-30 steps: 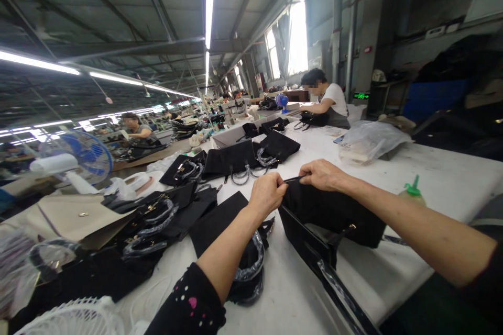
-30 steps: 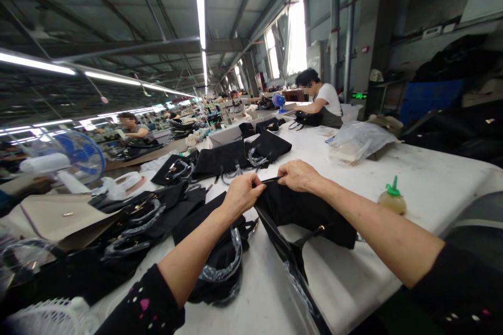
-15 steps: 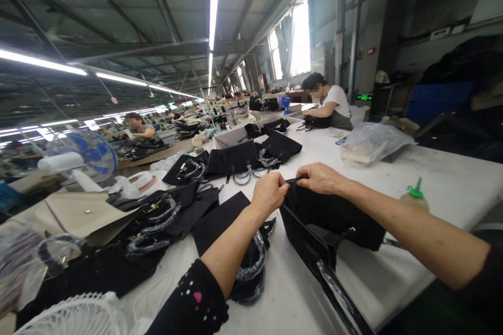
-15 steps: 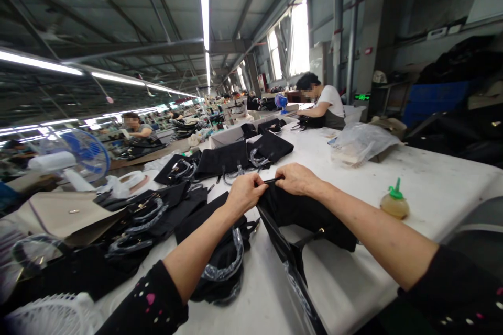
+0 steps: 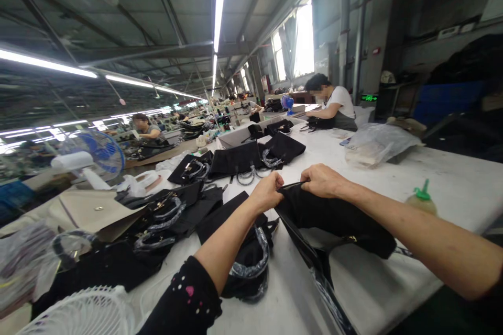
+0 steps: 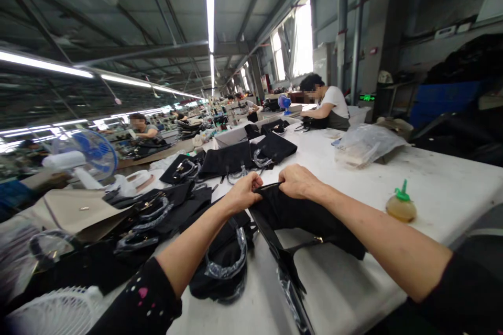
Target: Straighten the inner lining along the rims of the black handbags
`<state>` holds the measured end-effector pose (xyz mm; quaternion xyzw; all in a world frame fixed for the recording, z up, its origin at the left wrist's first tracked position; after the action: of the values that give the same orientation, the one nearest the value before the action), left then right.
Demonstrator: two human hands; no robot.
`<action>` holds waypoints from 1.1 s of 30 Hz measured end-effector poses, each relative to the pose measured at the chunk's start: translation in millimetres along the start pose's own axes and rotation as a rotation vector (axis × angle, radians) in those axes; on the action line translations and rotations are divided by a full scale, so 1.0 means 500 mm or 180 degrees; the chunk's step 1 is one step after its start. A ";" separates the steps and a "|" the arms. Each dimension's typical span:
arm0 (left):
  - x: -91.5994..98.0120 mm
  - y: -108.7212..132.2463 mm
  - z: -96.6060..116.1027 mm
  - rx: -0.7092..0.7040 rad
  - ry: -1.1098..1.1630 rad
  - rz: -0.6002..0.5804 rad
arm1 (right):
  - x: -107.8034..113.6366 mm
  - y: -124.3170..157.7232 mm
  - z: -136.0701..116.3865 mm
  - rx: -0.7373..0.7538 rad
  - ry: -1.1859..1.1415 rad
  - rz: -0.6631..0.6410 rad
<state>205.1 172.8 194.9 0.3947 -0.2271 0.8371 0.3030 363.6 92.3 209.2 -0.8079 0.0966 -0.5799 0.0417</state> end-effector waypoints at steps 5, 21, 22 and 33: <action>-0.009 -0.023 -0.026 0.0167 0.0597 -0.0281 | 0.001 -0.003 0.008 -0.0098 -0.0070 -0.0011; -0.015 -0.013 -0.023 0.0080 0.0453 0.0201 | -0.018 -0.015 0.028 0.0414 -0.0649 -0.0045; -0.015 -0.011 -0.022 0.0084 0.0449 0.0209 | -0.019 -0.016 0.029 0.0441 -0.0729 -0.0045; -0.015 -0.010 -0.013 0.0091 0.0292 0.0298 | -0.010 -0.018 0.011 0.0351 -0.0172 0.0025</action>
<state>208.9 177.8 185.5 0.3491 -0.2193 0.8708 0.2679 368.4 101.7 204.2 -0.8193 0.0665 -0.5622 0.0909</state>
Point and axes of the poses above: each hand's wrist, its own y-axis away from the middle knuckle, its own x-axis out of the back of the hand, z = x × y, the point moved 3 cm from there along -y, towards the middle knuckle, and after that the axes turned 3 degrees about x, right-handed, at the moved point
